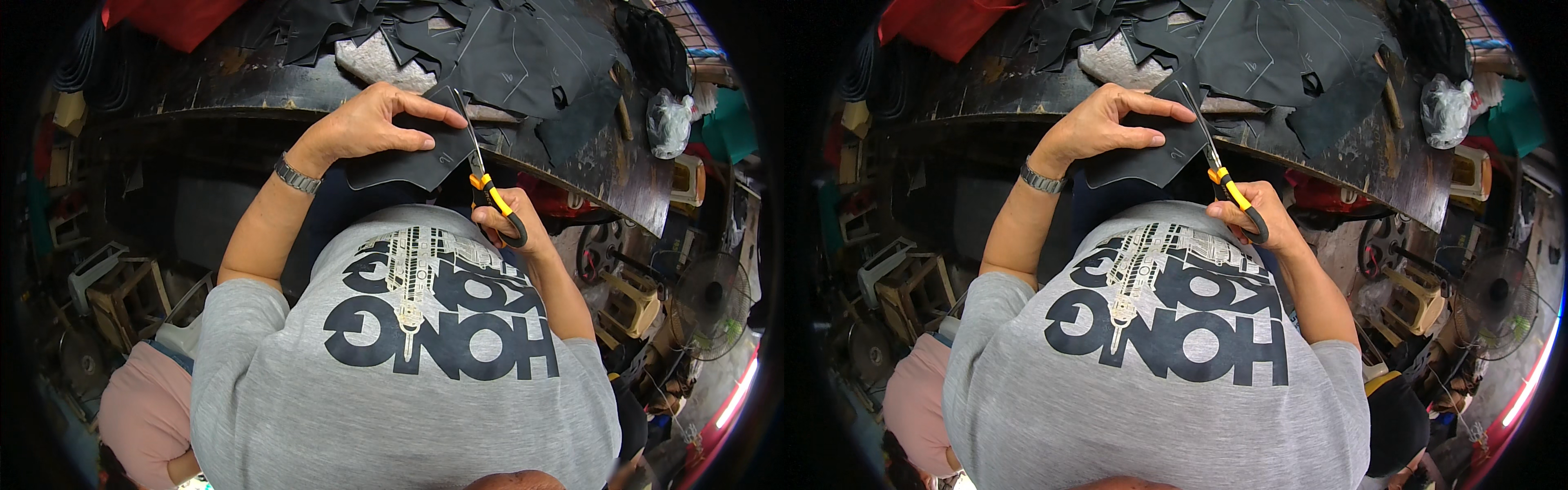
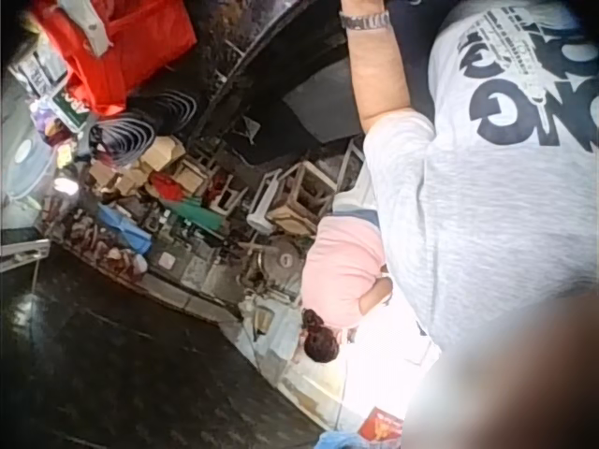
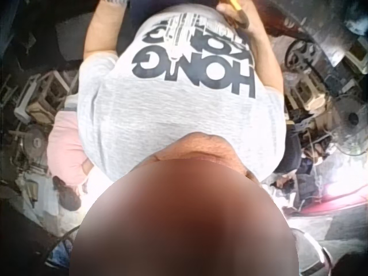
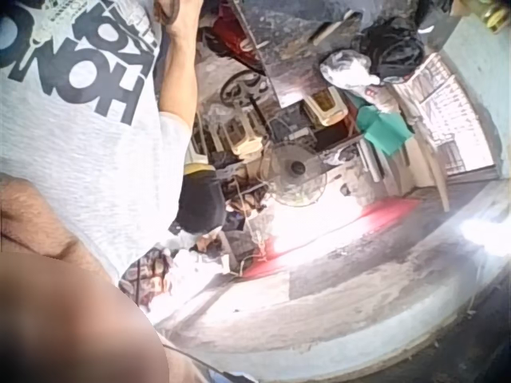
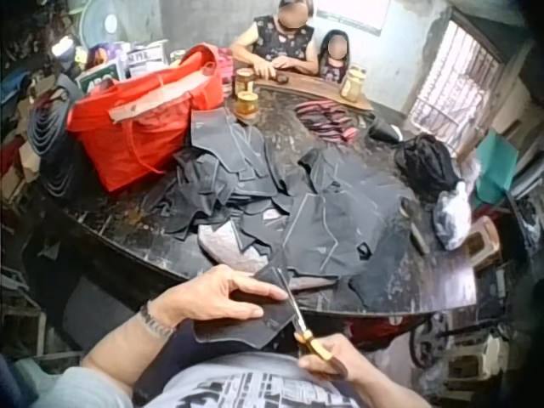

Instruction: The person uses shears to cut a large sheet of black leather on a workbench, following white guide lines. They repeatedly reposition the leather and trim along the marked edges, accumulating cut pieces on the table.

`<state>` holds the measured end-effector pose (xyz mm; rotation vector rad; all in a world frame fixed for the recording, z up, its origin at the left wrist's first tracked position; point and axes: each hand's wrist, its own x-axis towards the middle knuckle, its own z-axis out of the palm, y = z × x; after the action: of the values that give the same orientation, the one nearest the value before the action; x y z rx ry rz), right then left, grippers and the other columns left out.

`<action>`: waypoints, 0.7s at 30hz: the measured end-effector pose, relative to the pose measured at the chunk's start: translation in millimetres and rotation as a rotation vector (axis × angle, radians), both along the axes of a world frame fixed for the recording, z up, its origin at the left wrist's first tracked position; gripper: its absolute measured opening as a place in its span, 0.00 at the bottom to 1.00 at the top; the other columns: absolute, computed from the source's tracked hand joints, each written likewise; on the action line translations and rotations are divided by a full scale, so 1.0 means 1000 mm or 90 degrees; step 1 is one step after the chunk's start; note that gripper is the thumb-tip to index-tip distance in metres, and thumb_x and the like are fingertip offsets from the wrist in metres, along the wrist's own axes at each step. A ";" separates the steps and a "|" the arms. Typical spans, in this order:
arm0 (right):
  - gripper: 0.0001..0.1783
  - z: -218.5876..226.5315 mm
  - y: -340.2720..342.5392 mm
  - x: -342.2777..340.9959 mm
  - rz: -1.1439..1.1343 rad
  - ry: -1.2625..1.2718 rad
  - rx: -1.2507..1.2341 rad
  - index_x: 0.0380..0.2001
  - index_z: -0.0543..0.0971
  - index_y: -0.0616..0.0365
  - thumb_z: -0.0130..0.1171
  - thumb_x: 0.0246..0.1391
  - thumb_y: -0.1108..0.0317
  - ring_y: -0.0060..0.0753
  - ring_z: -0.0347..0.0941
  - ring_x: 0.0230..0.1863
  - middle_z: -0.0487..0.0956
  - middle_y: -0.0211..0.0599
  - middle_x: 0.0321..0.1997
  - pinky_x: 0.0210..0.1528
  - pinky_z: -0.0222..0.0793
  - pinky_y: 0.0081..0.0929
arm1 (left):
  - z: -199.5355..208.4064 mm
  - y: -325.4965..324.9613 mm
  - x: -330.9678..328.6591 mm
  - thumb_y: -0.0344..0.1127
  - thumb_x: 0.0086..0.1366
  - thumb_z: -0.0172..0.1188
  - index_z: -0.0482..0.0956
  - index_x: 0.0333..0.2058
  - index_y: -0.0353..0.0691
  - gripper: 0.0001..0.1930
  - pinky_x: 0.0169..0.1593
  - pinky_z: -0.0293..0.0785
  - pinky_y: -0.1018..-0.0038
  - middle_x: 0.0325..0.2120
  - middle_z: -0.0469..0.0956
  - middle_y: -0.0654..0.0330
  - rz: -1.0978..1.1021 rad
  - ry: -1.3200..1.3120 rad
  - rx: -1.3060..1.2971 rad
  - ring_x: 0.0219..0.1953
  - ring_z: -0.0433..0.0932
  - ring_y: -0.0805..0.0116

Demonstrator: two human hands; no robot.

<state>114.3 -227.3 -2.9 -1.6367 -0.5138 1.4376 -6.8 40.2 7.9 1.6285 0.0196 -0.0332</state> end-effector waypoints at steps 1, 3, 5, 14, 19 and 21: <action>0.23 0.000 0.000 0.000 0.001 -0.003 -0.003 0.19 0.75 0.58 0.73 0.47 0.51 0.17 0.62 0.10 0.69 0.27 0.11 0.14 0.56 0.16 | 0.000 -0.001 0.000 0.26 0.57 0.65 0.82 0.51 0.39 0.21 0.54 0.73 0.78 0.45 0.83 0.56 0.001 -0.002 -0.003 0.46 0.79 0.73; 0.24 -0.002 0.000 0.002 0.007 -0.009 -0.009 0.20 0.76 0.58 0.73 0.46 0.50 0.17 0.63 0.11 0.69 0.27 0.11 0.15 0.58 0.17 | 0.001 -0.001 0.000 0.26 0.57 0.65 0.82 0.51 0.40 0.21 0.55 0.73 0.77 0.45 0.83 0.56 0.004 0.003 -0.004 0.46 0.80 0.72; 0.24 -0.004 0.001 0.004 0.021 0.000 0.003 0.21 0.76 0.58 0.73 0.46 0.48 0.18 0.65 0.12 0.70 0.27 0.13 0.17 0.60 0.17 | 0.003 -0.002 0.000 0.27 0.56 0.65 0.83 0.50 0.43 0.21 0.56 0.73 0.77 0.45 0.83 0.56 0.006 0.014 -0.002 0.46 0.81 0.70; 0.33 -0.004 0.012 0.013 0.076 -0.002 0.115 0.29 0.75 0.59 0.68 0.45 0.36 0.18 0.68 0.19 0.72 0.27 0.20 0.21 0.62 0.16 | 0.002 -0.012 -0.001 0.28 0.55 0.68 0.83 0.50 0.38 0.21 0.59 0.70 0.75 0.46 0.83 0.54 -0.028 0.005 -0.100 0.49 0.80 0.67; 0.26 -0.003 0.007 0.009 0.029 0.010 0.060 0.25 0.76 0.57 0.72 0.46 0.45 0.16 0.66 0.15 0.69 0.24 0.16 0.17 0.59 0.16 | 0.002 -0.010 -0.003 0.26 0.55 0.67 0.82 0.50 0.38 0.21 0.58 0.71 0.76 0.47 0.82 0.54 -0.022 0.012 -0.115 0.48 0.80 0.69; 0.24 -0.003 0.004 0.006 0.009 -0.004 0.036 0.24 0.77 0.57 0.72 0.46 0.47 0.16 0.64 0.13 0.69 0.24 0.14 0.16 0.57 0.16 | 0.002 -0.010 -0.003 0.25 0.56 0.66 0.82 0.50 0.38 0.21 0.58 0.71 0.76 0.47 0.82 0.55 -0.020 0.023 -0.105 0.48 0.80 0.70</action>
<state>120.2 -222.8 -6.0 -1.5969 -0.5663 1.4167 -9.5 30.3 9.7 1.4630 0.0183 -0.0862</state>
